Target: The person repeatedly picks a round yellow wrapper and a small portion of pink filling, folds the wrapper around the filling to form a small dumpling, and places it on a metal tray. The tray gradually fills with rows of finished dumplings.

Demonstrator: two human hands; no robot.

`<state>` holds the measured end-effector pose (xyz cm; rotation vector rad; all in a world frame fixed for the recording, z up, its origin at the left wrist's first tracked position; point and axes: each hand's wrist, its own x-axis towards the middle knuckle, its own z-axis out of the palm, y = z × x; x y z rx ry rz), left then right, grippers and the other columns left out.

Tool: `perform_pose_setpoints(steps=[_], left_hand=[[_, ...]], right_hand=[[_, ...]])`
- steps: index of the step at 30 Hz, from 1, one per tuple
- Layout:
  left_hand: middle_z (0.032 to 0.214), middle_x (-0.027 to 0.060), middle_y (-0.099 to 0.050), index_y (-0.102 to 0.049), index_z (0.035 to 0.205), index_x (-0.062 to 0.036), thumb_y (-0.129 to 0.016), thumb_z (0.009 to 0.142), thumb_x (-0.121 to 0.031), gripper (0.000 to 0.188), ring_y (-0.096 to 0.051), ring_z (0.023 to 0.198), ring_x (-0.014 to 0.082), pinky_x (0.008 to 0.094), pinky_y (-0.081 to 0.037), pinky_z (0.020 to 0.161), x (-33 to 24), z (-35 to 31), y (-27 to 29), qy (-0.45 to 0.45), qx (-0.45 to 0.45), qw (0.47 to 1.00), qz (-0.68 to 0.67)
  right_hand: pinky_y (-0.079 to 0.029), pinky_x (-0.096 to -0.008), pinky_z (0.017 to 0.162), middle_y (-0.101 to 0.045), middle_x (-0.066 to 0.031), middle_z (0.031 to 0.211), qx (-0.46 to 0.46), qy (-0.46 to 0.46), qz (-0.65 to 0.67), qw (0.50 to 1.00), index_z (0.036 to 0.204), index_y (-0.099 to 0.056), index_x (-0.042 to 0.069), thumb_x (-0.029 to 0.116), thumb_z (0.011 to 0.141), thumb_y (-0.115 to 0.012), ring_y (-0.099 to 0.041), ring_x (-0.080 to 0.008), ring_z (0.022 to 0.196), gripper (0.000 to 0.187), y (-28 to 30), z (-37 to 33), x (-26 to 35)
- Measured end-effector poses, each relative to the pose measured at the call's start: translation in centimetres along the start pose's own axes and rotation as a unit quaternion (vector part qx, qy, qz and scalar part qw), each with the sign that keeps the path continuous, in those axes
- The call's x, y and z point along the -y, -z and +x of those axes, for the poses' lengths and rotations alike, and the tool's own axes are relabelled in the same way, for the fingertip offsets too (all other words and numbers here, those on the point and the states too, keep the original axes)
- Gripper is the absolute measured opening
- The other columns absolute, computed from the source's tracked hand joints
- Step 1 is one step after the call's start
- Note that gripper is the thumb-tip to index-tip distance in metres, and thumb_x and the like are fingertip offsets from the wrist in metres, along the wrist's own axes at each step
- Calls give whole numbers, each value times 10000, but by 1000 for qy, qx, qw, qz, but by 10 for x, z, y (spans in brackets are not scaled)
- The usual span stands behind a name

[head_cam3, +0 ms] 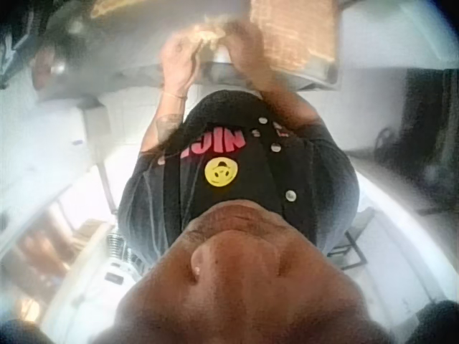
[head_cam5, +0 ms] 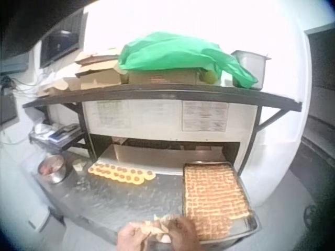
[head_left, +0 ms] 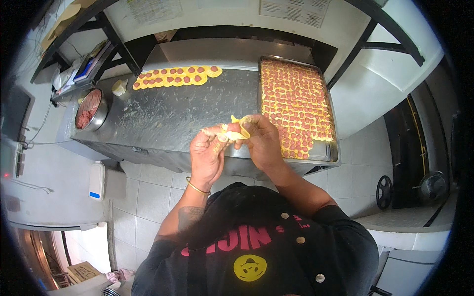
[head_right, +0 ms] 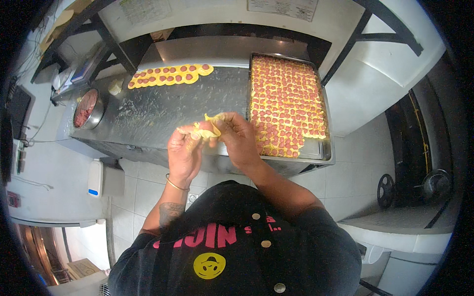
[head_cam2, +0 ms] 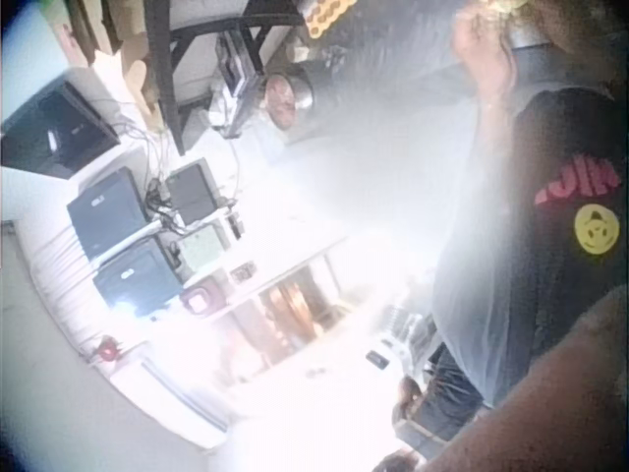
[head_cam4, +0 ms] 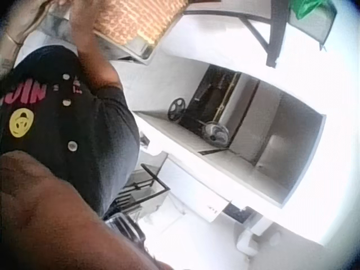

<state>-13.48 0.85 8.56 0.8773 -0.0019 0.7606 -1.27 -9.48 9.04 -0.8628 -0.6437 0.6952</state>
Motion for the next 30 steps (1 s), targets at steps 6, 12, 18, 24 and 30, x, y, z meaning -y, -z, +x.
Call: perform_pose_setpoints(steps=[6,12,18,24,30], left_hand=[[1187,165,-713,-645,1086,-19,-631,1022,-34,67,-695,1057,224,349,-572,905,-34,-7,25,-11,-26,1000,12],[1244,190,-695,-629,1082,-2,-648,1016,-35,76,-673,1154,246,383,-554,996,-49,2,47,-37,15,997,70],[1208,183,-696,-628,1069,8,-640,1010,-8,63,-679,1122,239,389,-553,1000,-43,13,53,-64,12,990,122],[1207,168,-696,-635,1122,37,-608,1025,-25,118,-693,1080,239,377,-558,982,-54,29,56,76,117,990,18],[1290,92,-683,-644,1271,-22,-603,1052,-180,273,-663,1163,199,363,-532,1019,-24,30,57,213,126,964,-98]], right_hand=[[-573,-296,741,-703,-73,1012,14,138,-201,970,1050,-625,-22,108,992,-708,-693,-134,820,165,-42,-17,-14],[-545,-288,720,-702,-83,901,-33,44,-277,959,1069,-618,-27,35,985,-660,-672,-131,806,112,-75,-4,-8],[-520,-287,714,-663,-60,936,-71,260,-438,858,1093,-591,-15,29,912,-749,-635,-134,819,244,-84,-8,-23],[-543,-328,799,-692,-77,953,-156,263,-464,831,1228,-617,-3,83,818,-839,-665,-195,844,474,-90,-14,-18],[-519,-324,948,-668,-102,1192,-129,117,-426,888,1370,-542,4,120,780,-901,-630,-149,1100,700,-83,8,-21]])
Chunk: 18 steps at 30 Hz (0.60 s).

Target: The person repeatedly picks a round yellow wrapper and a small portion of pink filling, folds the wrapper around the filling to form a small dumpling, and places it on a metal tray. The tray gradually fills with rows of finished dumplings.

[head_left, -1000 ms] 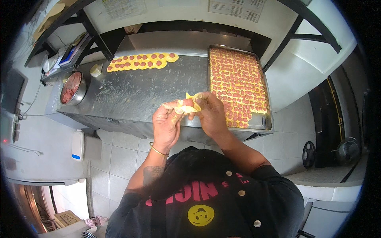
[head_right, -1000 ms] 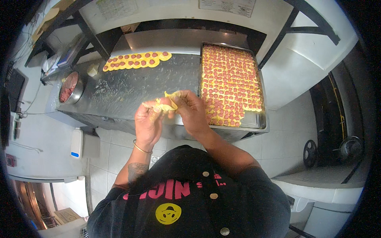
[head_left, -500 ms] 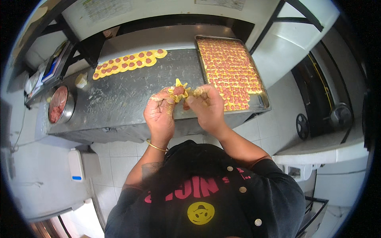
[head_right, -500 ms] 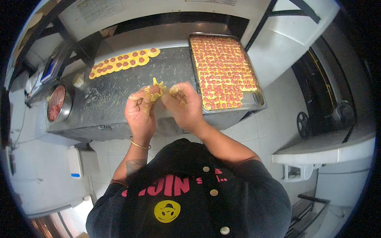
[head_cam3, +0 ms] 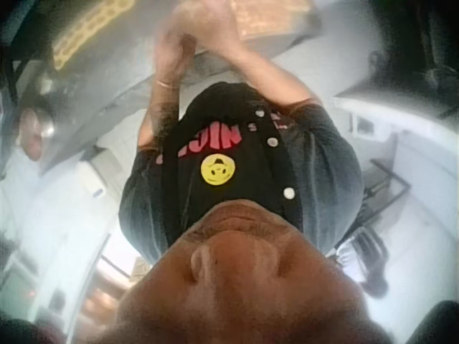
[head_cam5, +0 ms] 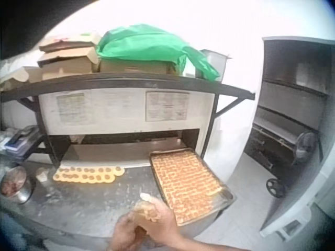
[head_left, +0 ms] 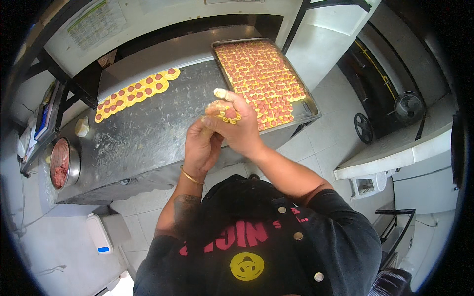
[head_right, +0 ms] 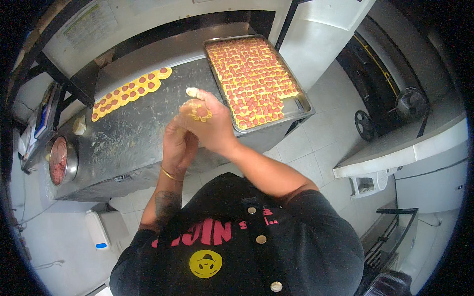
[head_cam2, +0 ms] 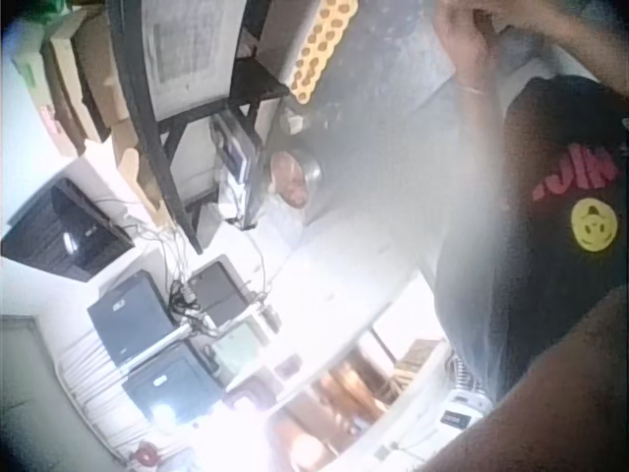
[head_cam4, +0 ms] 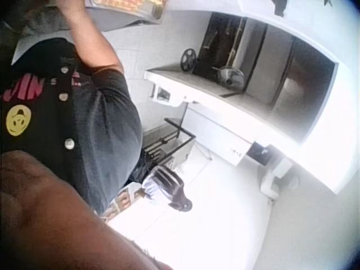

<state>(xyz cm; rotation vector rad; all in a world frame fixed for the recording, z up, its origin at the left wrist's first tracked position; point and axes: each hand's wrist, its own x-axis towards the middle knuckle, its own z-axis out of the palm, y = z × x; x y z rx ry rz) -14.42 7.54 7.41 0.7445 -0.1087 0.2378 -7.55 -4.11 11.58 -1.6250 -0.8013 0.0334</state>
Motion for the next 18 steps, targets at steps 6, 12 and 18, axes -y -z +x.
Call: perform_pose_setpoints(steps=[6,12,18], left_hand=[[1197,76,-715,-685,1203,-18,-607,1048,-128,205,-676,1111,186,343,-551,985,27,-35,-5,61,-41,993,-97],[1180,51,-719,-705,1165,-48,-642,1028,-144,179,-679,1082,185,353,-549,979,57,-42,3,96,-45,990,-92],[1224,70,-716,-715,1156,-39,-599,1041,-176,213,-671,1136,213,389,-525,1015,104,-20,-25,94,-66,993,-36]], right_hand=[[-538,-322,862,-686,-59,968,-37,-60,78,994,1242,-581,25,182,817,-865,-658,-153,921,535,-4,-41,-11],[-548,-338,789,-663,-57,941,-1,-32,30,999,1161,-576,43,211,807,-856,-652,-178,860,481,23,-55,-23],[-553,-417,805,-675,-138,964,-18,77,-83,993,1043,-620,42,190,777,-832,-677,-343,878,371,77,-48,-53]])
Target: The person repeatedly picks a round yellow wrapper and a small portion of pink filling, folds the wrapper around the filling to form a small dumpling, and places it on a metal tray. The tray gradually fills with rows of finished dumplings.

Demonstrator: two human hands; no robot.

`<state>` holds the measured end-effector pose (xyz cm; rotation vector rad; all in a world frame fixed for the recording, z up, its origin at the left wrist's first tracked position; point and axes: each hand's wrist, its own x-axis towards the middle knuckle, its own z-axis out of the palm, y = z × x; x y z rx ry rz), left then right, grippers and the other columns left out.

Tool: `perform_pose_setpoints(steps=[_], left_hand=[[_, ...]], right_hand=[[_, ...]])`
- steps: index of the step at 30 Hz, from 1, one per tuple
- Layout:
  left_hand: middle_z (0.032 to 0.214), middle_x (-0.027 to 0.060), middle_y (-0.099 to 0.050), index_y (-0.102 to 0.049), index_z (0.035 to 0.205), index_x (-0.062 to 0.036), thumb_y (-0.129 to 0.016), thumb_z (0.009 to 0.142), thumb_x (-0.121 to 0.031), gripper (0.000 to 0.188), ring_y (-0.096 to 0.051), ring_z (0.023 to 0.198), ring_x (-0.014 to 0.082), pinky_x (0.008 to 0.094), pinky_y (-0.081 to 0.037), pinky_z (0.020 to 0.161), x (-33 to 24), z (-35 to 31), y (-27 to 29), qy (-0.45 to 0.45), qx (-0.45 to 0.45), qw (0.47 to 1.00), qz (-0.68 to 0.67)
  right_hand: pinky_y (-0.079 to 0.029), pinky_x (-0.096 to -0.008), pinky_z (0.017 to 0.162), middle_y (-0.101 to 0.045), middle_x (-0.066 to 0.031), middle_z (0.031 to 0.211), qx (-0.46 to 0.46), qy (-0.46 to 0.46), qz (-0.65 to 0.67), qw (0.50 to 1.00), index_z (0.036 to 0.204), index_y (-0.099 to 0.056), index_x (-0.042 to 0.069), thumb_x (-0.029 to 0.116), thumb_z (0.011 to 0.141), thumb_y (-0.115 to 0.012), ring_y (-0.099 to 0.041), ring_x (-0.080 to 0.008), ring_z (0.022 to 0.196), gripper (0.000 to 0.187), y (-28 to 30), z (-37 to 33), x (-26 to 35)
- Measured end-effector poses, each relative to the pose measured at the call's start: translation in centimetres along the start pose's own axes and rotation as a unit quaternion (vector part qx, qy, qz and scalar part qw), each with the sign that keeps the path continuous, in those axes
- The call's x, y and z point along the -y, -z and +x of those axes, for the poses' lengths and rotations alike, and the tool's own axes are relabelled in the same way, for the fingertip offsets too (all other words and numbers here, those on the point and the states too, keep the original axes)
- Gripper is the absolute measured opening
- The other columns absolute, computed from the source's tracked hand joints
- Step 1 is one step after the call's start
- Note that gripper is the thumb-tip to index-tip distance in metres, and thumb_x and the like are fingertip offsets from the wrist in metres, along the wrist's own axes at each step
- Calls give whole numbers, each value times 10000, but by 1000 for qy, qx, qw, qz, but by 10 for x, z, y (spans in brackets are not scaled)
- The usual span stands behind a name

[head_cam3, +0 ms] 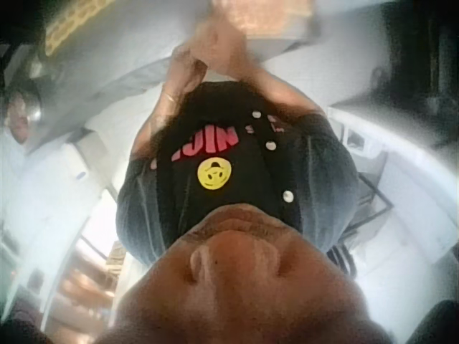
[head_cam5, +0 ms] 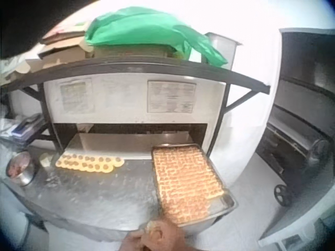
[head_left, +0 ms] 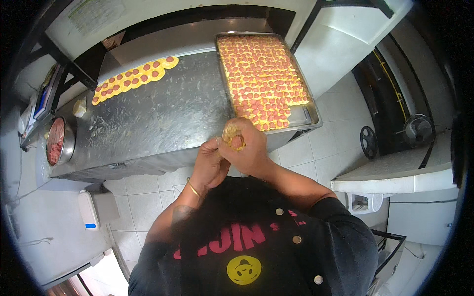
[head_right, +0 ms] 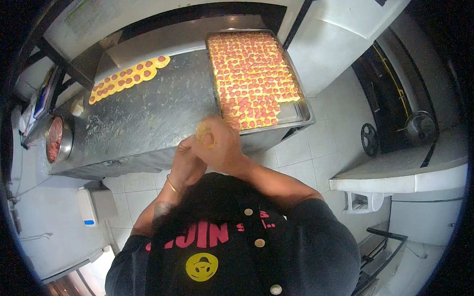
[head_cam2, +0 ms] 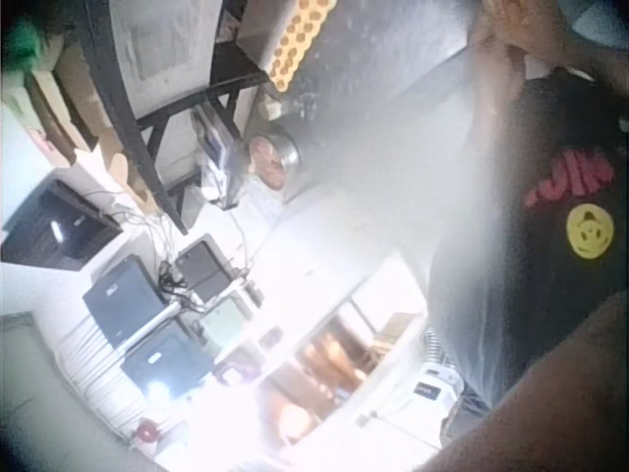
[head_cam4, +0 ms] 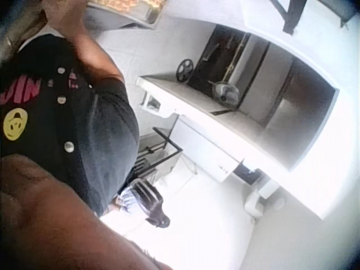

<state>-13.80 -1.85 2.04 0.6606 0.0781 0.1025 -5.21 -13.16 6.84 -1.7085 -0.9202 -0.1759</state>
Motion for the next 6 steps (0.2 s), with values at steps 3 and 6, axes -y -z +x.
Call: perform_pose_setpoints(steps=[3,6], left_hand=[[1330,104,-654,-618,1322,-51,-571,1047,-238,336,-611,1234,230,410,-468,1079,9,9,-25,69,-16,996,-46],[1538,167,-501,-417,1540,-13,-537,1045,-397,638,-451,1439,267,459,-315,1212,15,21,-69,141,-27,982,-120]], right_hand=[[-545,-453,827,-687,-151,991,12,78,-5,997,993,-635,49,168,784,-813,-675,-369,885,299,36,-5,-26],[-539,-465,847,-698,-141,1013,64,136,-12,989,989,-641,54,164,799,-801,-683,-349,889,272,84,0,-57]])
